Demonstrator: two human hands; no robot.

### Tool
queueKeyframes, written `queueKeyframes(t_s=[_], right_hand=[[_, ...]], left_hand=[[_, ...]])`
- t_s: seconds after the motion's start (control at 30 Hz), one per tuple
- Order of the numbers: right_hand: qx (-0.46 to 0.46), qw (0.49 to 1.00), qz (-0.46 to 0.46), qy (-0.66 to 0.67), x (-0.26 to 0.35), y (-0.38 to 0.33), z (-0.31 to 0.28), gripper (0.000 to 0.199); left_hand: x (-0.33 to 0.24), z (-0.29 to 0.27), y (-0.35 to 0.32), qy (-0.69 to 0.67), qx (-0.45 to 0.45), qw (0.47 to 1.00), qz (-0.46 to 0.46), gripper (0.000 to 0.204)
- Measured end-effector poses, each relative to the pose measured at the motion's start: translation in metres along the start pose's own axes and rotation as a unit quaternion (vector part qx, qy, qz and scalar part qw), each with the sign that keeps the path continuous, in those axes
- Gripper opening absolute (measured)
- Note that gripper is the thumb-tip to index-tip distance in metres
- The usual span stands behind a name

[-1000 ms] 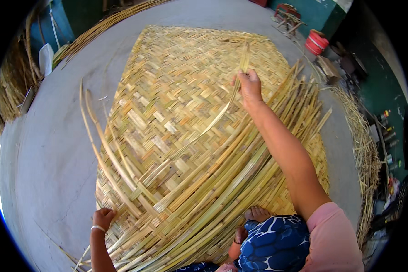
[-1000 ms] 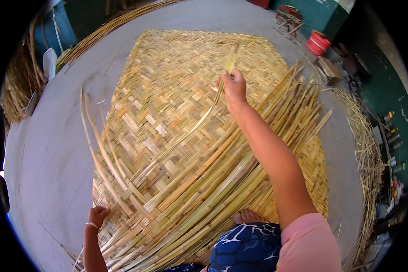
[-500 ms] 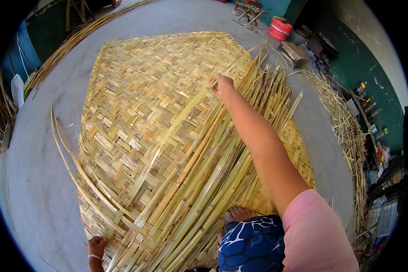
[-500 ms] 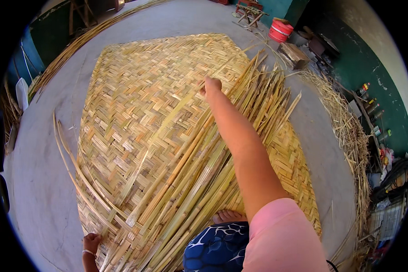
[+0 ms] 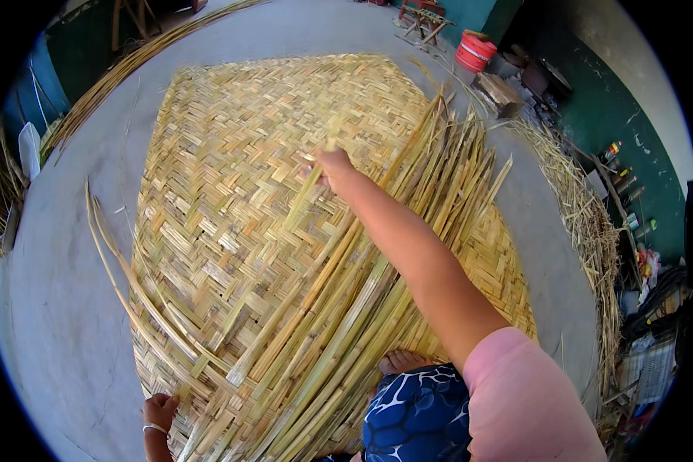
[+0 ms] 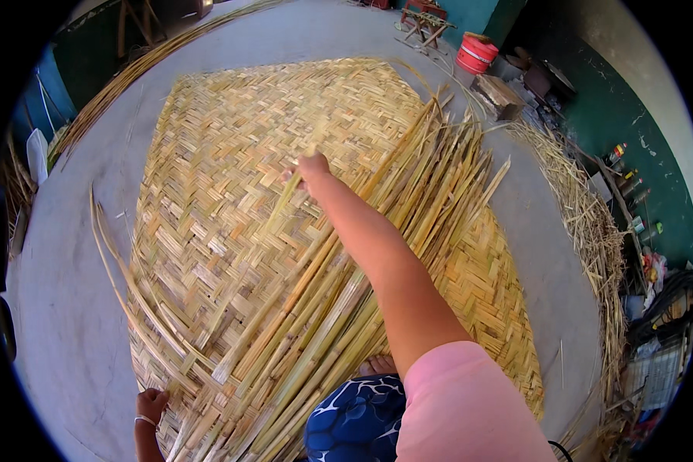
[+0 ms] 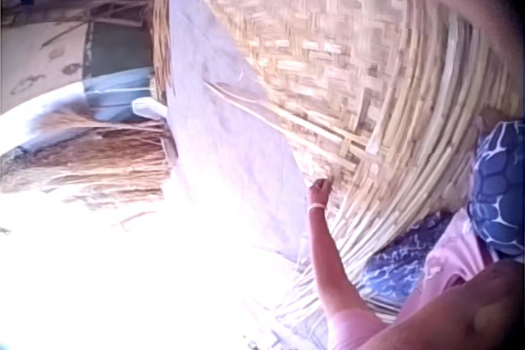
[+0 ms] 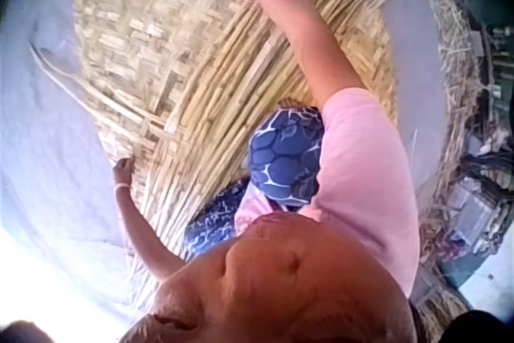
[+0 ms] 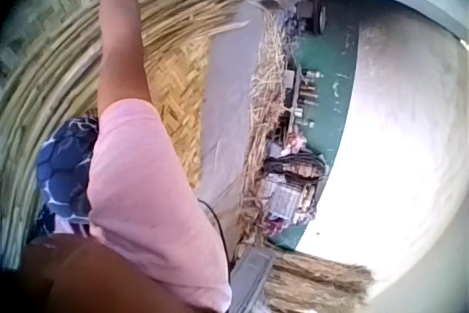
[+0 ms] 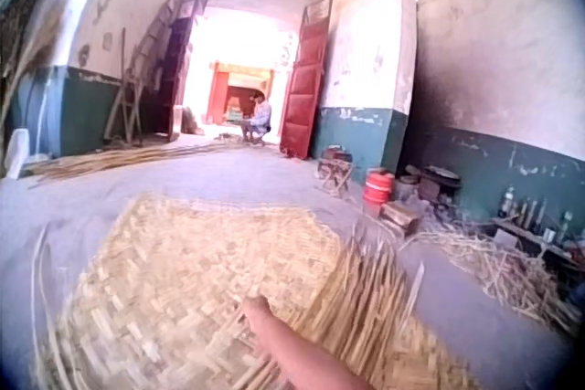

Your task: The person sits on the floor and weaves a large mat using dried palm leaves. They interlace the leaves by hand, repeatedly pulling strands through the existing weave to expand the mat's surface area.

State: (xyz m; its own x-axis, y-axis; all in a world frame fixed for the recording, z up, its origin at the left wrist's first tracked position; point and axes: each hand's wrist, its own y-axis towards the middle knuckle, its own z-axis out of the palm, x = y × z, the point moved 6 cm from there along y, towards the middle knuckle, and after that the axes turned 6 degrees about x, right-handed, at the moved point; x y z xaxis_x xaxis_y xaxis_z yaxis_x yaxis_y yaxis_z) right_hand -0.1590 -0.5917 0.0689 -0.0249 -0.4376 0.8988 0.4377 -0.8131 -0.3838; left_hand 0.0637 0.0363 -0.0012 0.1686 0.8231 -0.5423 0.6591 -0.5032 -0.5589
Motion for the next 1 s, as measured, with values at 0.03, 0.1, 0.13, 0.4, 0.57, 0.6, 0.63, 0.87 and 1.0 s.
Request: queueKeyframes(t_s=[0.03, 0.1, 0.13, 0.4, 0.57, 0.6, 0.63, 0.87, 1.0], right_hand=[[-0.069, 0.993, 0.058, 0.081, -0.011, 0.012, -0.027, 0.022], [-0.046, 0.994, 0.067, 0.08, -0.027, 0.022, -0.053, 0.02], [-0.067, 0.99, 0.074, 0.098, -0.033, 0.023, -0.066, 0.019], [-0.061, 0.986, 0.048, 0.148, -0.028, -0.008, -0.05, 0.015], [0.158, 0.978, 0.118, 0.068, -0.102, -0.069, 0.039, 0.014], [0.178, 0.969, 0.154, 0.081, -0.121, -0.088, 0.046, 0.014], [0.2, 0.956, 0.191, 0.095, -0.134, -0.099, 0.051, 0.014], [0.014, 0.992, 0.106, 0.071, -0.081, -0.026, -0.019, 0.019], [-0.109, 0.983, 0.041, 0.139, -0.049, 0.013, -0.064, 0.028]], left_hand=[[-0.005, 0.003, 0.0, 0.004, 0.003, 1.0, 0.003, 0.019], [0.02, 0.005, 0.004, -0.02, 0.008, 1.0, 0.0, 0.022], [0.025, 0.007, 0.006, -0.029, 0.015, 0.999, 0.001, 0.023], [0.017, -0.004, 0.021, 0.007, -0.021, 0.999, 0.033, 0.02], [-0.001, 0.01, 0.032, 0.036, -0.04, 0.997, 0.058, 0.02], [-0.005, 0.014, 0.032, 0.019, -0.028, 0.998, 0.055, 0.021], [-0.013, 0.019, 0.029, 0.003, -0.017, 0.999, 0.051, 0.022], [0.01, 0.022, 0.026, -0.003, 0.005, 0.999, 0.049, 0.027], [-0.002, 0.024, 0.016, -0.016, 0.016, 0.999, 0.038, 0.026]])
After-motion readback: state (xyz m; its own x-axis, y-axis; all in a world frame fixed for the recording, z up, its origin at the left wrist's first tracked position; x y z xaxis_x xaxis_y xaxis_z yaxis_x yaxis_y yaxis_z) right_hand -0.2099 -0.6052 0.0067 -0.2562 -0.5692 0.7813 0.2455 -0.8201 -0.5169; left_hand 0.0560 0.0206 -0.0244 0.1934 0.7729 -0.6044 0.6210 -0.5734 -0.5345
